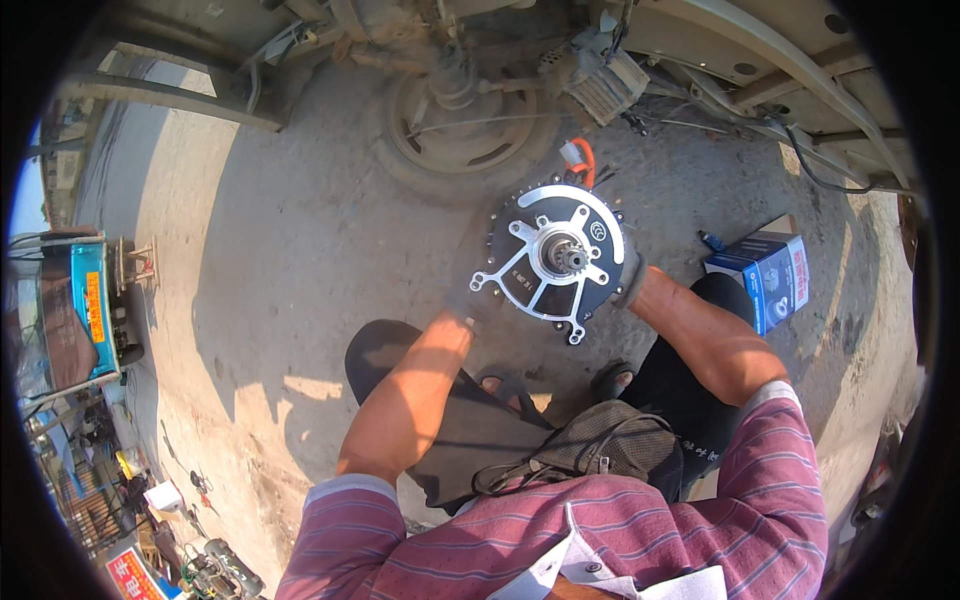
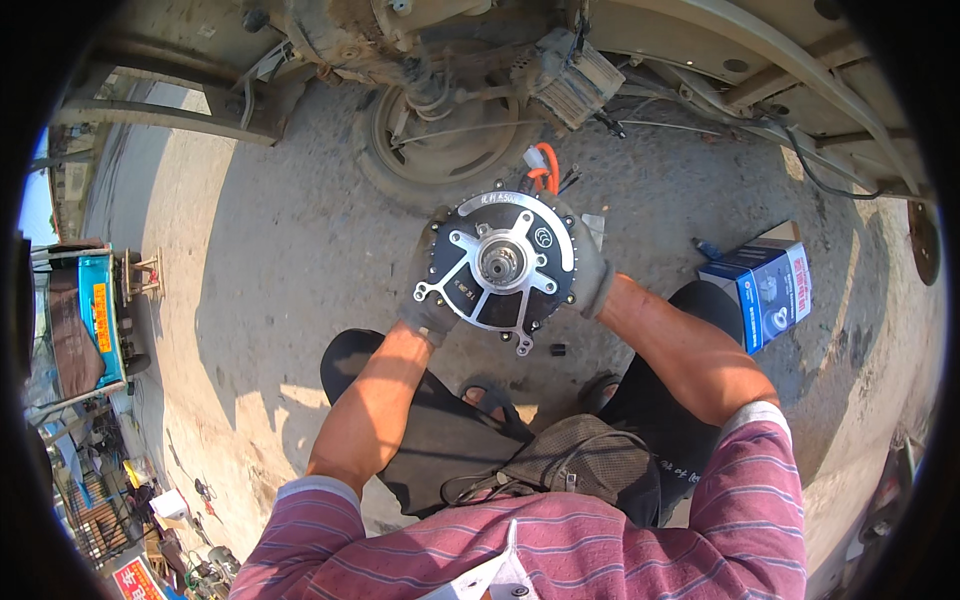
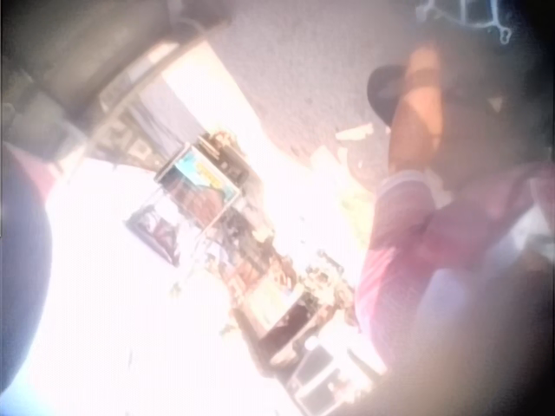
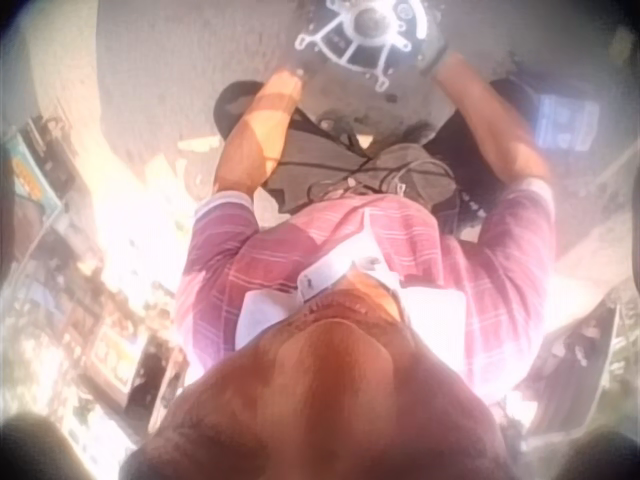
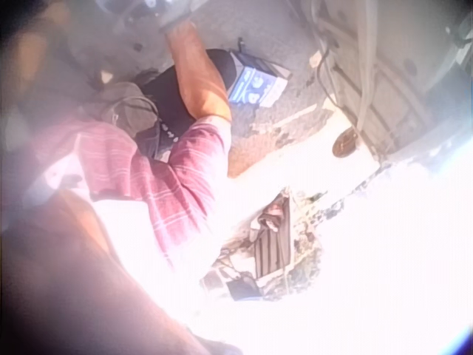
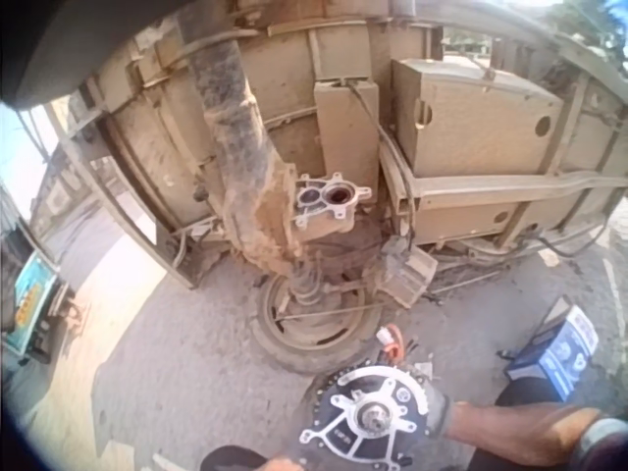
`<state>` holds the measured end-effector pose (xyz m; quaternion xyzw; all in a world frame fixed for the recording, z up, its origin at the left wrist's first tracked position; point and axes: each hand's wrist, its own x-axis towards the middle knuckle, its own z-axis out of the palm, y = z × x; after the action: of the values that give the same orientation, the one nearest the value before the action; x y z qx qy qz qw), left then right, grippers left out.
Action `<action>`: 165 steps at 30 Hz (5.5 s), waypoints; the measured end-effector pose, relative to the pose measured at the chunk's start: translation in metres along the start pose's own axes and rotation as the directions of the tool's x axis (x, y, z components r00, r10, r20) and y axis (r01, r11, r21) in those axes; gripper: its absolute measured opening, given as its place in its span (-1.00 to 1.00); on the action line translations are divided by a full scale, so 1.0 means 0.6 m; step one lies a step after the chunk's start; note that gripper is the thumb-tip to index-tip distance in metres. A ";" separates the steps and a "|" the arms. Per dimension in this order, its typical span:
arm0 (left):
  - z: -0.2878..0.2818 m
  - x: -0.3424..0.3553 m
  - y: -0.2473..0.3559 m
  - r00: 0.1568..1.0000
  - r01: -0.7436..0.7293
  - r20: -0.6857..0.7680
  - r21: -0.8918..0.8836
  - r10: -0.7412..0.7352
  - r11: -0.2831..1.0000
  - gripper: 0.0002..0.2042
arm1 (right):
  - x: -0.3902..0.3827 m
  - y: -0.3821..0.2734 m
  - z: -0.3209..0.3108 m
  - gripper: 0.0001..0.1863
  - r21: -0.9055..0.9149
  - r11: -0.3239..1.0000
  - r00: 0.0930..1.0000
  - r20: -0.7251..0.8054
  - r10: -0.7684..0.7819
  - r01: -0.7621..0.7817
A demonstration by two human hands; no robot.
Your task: The person positions a new electric motor under a vehicle, aligns it with the mounting points, and secures it using bolts. The person then cleans the surrounding area with a wire brush.
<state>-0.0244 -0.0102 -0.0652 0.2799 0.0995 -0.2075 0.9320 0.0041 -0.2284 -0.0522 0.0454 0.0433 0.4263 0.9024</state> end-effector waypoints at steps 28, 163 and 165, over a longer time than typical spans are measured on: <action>0.006 -0.009 0.014 0.995 0.028 0.092 0.091 -0.036 0.995 -0.61 | 0.010 0.009 0.030 -0.47 -0.202 0.979 0.925 -0.363 -0.109 0.036; 0.079 0.134 0.108 0.837 -0.532 0.170 0.478 0.520 0.699 -0.46 | 0.009 0.022 0.179 0.03 -0.474 0.703 0.805 0.023 -0.593 0.531; 0.114 0.126 0.124 0.738 -0.617 0.274 0.643 0.617 0.453 -0.43 | -0.001 0.007 0.188 0.10 -0.562 0.644 0.796 0.042 -0.604 0.519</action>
<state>0.0809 -0.0178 0.0040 0.6262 -0.0950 0.1228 0.7640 0.0134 -0.2314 0.0600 -0.2619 -0.0008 0.1204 0.9576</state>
